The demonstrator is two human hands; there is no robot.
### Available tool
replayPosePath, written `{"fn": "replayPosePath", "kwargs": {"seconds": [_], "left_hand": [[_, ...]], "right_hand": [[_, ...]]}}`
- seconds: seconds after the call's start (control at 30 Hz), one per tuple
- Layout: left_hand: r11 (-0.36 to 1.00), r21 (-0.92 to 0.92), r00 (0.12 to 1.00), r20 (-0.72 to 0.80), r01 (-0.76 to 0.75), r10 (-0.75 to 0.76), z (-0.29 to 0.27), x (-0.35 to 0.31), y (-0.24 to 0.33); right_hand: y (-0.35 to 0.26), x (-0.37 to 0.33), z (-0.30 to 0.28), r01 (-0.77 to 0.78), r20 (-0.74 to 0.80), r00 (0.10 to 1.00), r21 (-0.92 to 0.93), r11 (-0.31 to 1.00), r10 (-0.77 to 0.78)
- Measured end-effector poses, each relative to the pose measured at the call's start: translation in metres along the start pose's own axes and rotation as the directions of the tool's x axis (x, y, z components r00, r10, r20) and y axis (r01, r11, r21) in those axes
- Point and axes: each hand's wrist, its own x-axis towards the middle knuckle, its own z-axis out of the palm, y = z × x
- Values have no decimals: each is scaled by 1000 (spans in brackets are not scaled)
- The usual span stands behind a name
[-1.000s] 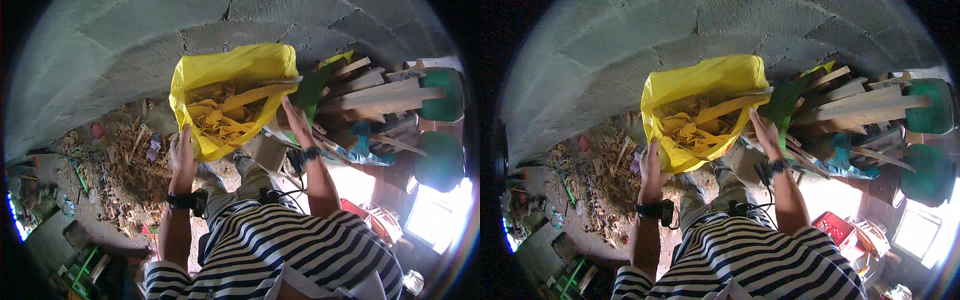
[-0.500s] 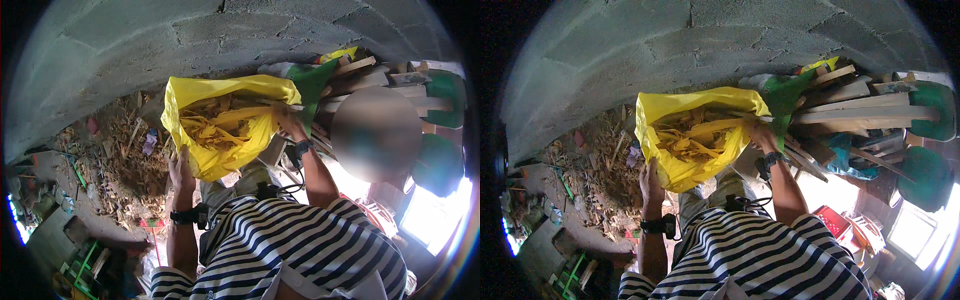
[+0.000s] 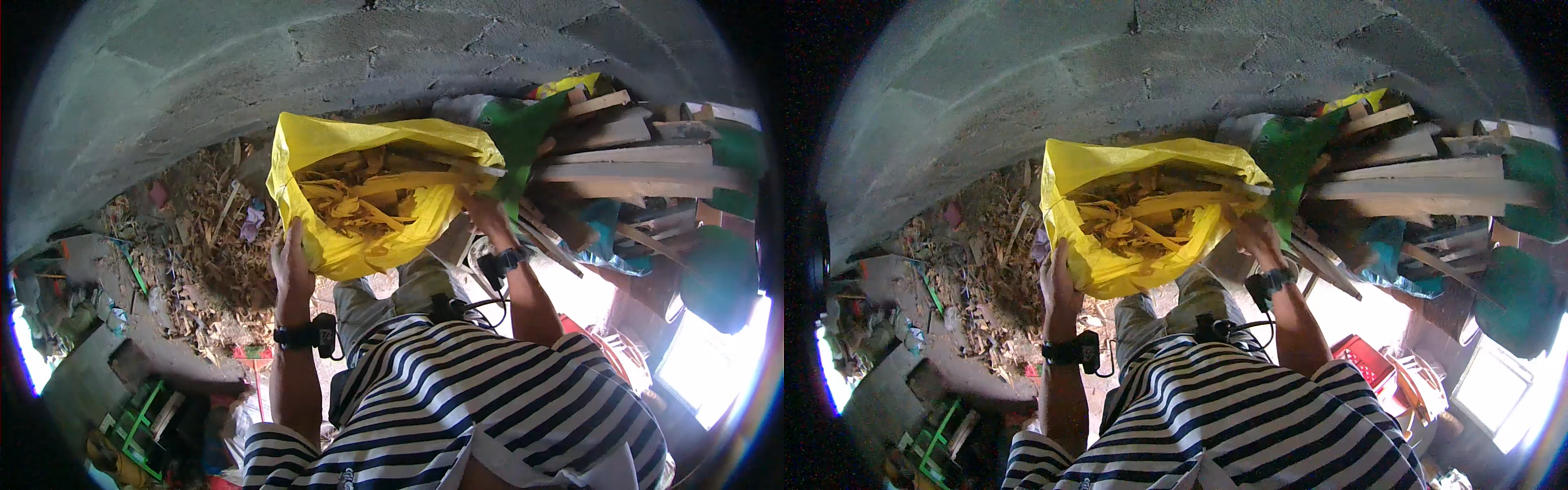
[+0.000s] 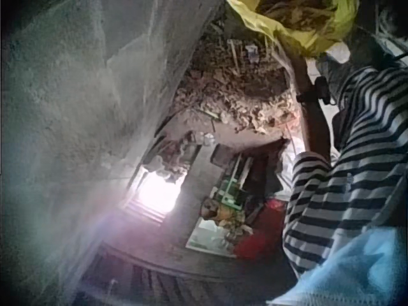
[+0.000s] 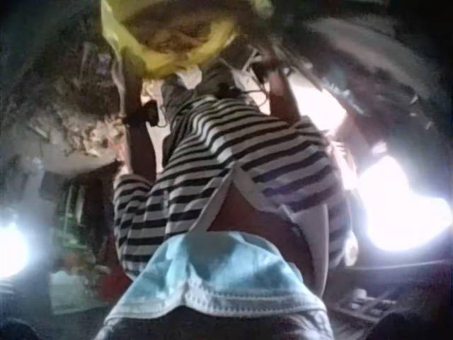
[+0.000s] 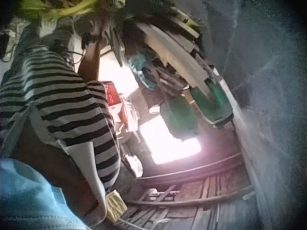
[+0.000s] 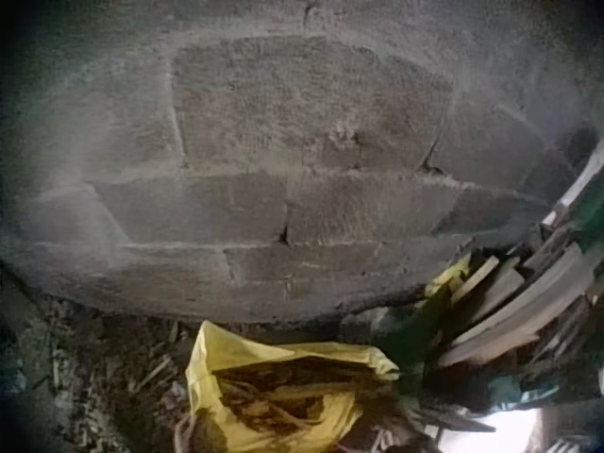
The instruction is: The person moves pieces of wood and scrap materials in a storage area, kemudian uses a broom and dustpan to sweep wood shavings and debris into a yellow bag.
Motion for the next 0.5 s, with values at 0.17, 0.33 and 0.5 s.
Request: {"fn": "replayPosePath", "kwargs": {"seconds": [0.17,0.33,0.5], "left_hand": [[898,340,961,92,-278,263,19,-11,29],[459,735,816,220,-500,535,11,-38,39],[833,-502,966,26,234,-255,22,-35,37]], "right_hand": [[-1,17,17,135,-136,974,-301,944,-182],[21,27,21,123,-118,979,-321,939,-169],[16,10,29,42,-78,996,-62,997,-47]]}}
